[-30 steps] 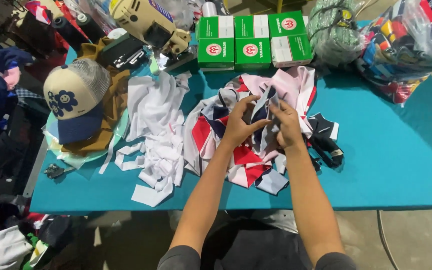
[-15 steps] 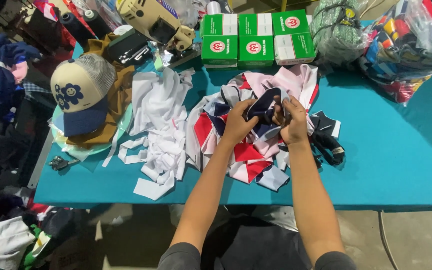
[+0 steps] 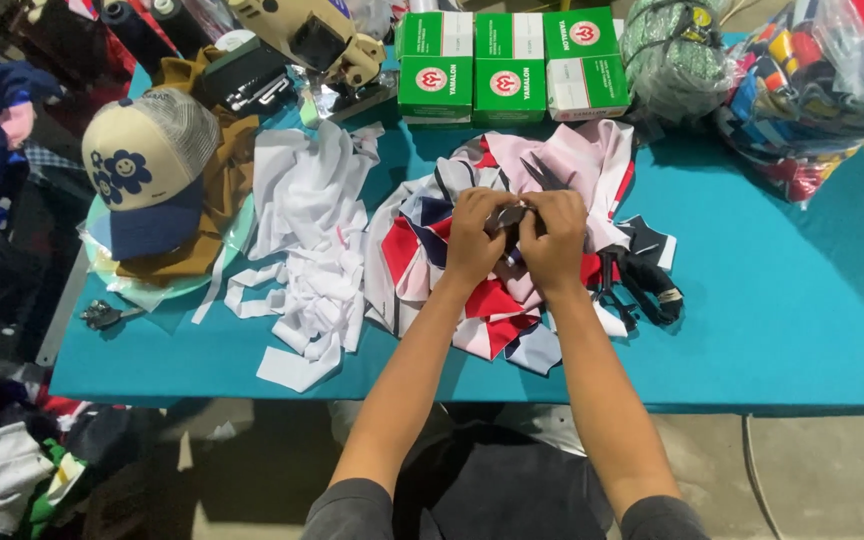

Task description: Trimming and cutting small fabric scraps using scissors on a work table

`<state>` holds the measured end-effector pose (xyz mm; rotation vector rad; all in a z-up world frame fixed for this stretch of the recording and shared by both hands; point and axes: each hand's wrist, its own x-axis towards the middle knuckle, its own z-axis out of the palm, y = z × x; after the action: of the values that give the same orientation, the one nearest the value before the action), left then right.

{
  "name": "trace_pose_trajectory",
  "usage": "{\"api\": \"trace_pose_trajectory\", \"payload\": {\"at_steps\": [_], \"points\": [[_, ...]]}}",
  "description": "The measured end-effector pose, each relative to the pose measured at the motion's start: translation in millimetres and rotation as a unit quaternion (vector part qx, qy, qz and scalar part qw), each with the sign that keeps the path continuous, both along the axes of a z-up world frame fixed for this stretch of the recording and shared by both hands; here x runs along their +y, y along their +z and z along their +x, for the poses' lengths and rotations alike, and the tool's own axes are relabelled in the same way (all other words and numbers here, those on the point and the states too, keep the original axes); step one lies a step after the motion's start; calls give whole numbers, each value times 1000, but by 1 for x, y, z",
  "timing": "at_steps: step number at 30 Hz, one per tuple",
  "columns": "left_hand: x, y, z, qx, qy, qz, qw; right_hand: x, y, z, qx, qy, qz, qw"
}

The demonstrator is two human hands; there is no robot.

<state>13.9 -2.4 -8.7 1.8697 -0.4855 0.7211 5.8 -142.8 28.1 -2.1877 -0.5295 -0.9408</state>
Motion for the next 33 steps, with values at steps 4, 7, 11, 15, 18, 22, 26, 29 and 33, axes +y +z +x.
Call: {"api": "trace_pose_trajectory", "payload": {"at_steps": [4,7,11,15,18,22,26,29,33], "points": [[2,9,-4,22,38,-8,999,0,11,-3,-66,-28,95,993],[2,8,-2,30,42,7,999,-5,17,-4,-108,-84,125,983],[1,9,-2,14,38,2,999,-11,20,-3,-145,-157,157,964],[1,15,-2,-5,35,-5,999,-12,23,-2,-161,-170,106,967],[1,28,-4,-42,46,26,998,1,32,-5,-151,-58,78,984],[0,22,-5,-99,57,47,992,4,7,-1,-50,27,67,996],[0,23,-2,-86,70,68,992,1,7,-3,12,0,147,989],[-3,8,0,-27,18,125,992,2,19,-8,32,-32,184,982],[-1,6,2,-6,9,122,992,0,19,-11,43,-31,215,975]]}}
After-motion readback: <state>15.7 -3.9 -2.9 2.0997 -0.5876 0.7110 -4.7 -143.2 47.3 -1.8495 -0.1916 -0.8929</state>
